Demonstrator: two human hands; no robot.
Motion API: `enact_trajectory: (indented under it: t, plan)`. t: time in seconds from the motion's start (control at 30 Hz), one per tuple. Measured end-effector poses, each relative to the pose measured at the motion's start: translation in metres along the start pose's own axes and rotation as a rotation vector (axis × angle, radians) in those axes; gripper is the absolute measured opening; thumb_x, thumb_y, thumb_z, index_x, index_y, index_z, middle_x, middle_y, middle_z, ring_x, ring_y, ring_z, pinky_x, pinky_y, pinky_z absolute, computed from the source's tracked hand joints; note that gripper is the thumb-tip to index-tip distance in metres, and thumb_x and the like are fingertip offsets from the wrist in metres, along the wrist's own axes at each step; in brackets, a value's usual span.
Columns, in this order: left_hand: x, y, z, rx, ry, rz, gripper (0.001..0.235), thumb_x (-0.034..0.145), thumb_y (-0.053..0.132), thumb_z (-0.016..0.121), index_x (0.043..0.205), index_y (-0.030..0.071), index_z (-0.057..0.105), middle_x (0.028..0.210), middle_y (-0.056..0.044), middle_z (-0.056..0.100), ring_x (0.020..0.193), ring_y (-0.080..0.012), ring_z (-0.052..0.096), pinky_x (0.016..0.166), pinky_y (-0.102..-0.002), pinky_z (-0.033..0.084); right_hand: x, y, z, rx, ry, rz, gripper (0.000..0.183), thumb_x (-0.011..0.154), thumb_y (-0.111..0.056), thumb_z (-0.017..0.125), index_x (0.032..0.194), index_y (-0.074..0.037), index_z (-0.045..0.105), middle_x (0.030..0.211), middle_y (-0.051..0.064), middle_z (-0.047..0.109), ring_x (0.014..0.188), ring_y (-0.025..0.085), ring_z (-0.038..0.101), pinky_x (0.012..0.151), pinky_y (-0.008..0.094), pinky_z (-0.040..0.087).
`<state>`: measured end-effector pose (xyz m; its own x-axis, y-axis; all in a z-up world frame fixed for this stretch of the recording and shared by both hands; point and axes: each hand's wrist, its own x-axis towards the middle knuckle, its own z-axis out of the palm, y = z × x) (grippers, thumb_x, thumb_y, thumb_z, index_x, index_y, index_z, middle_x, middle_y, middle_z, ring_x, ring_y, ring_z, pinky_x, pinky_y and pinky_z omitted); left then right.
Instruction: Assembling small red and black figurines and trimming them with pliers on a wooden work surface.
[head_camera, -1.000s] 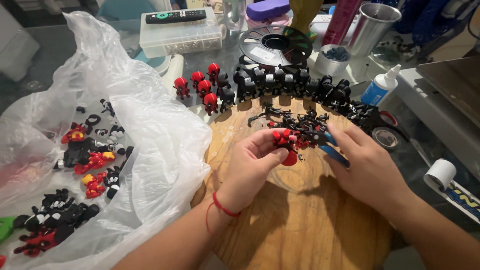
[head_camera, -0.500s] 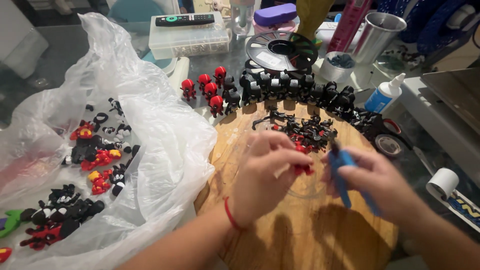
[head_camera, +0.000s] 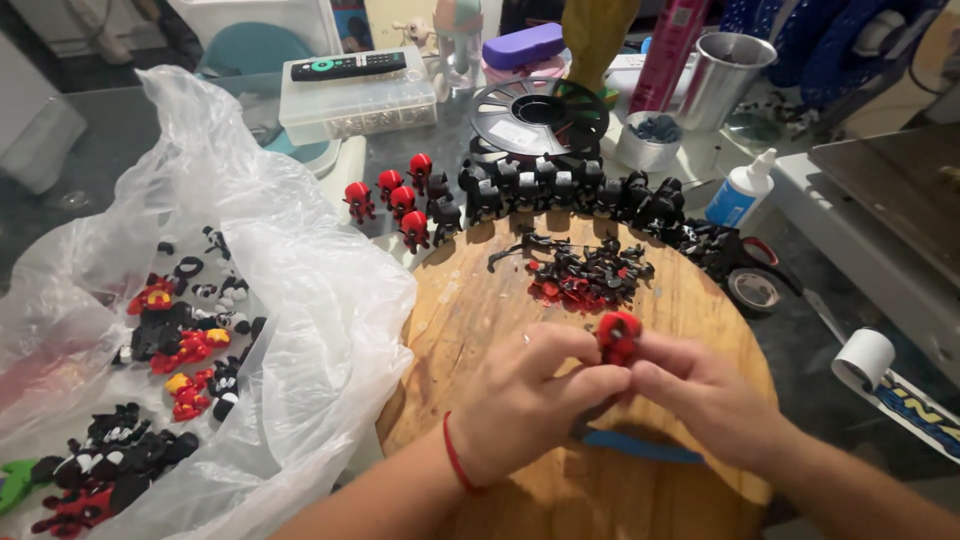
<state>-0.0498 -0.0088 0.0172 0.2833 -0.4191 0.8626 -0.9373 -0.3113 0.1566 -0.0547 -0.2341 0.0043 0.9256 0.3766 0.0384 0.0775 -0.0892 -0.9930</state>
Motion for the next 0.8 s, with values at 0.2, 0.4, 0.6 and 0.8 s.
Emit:
enact_trajectory:
  t: [0.2, 0.4, 0.6, 0.8]
  plan:
    - [0.013, 0.004, -0.002, -0.38, 0.065, -0.292, 0.035, 0.083, -0.014, 0.044, 0.104, 0.006, 0.061, 0.098, -0.011, 0.07, 0.091, -0.0262, 0.071, 0.088, -0.037, 0.059, 0.008, -0.011, 0.006, 0.069, 0.261, 0.083, 0.022, 0.087, -0.004, 0.067, 0.102, 0.01, 0.075, 0.084, 0.021, 0.079, 0.064, 0.026, 0.071, 0.06, 0.034, 0.058]
    - [0.013, 0.001, -0.005, -0.504, -0.063, -0.572, 0.017, 0.089, 0.018, 0.071, 0.104, 0.01, 0.071, 0.101, -0.006, 0.074, 0.094, -0.018, 0.07, 0.086, -0.03, 0.055, 0.0, -0.016, 0.009, -0.619, 0.29, -0.072, 0.023, 0.07, -0.026, 0.087, 0.089, -0.013, 0.084, 0.06, -0.003, 0.068, 0.052, 0.007, 0.051, 0.049, 0.024, 0.042]
    - [0.002, -0.013, 0.017, -0.888, 0.094, -1.053, 0.026, 0.081, 0.015, 0.079, 0.102, 0.006, 0.068, 0.092, -0.007, 0.075, 0.082, -0.0119, 0.071, 0.077, -0.022, 0.059, 0.007, -0.012, 0.004, -0.435, 0.282, -0.061, 0.023, 0.078, -0.016, 0.079, 0.099, -0.007, 0.083, 0.081, 0.0, 0.083, 0.069, 0.006, 0.067, 0.062, 0.021, 0.053]
    - [0.011, -0.004, 0.003, -0.585, 0.011, -0.761, 0.026, 0.084, 0.022, 0.076, 0.102, 0.007, 0.065, 0.088, -0.006, 0.073, 0.075, -0.012, 0.069, 0.068, -0.023, 0.059, 0.003, -0.018, 0.002, -0.602, 0.2, -0.206, 0.021, 0.079, -0.024, 0.077, 0.096, -0.012, 0.081, 0.069, -0.003, 0.075, 0.05, 0.005, 0.052, 0.047, 0.022, 0.039]
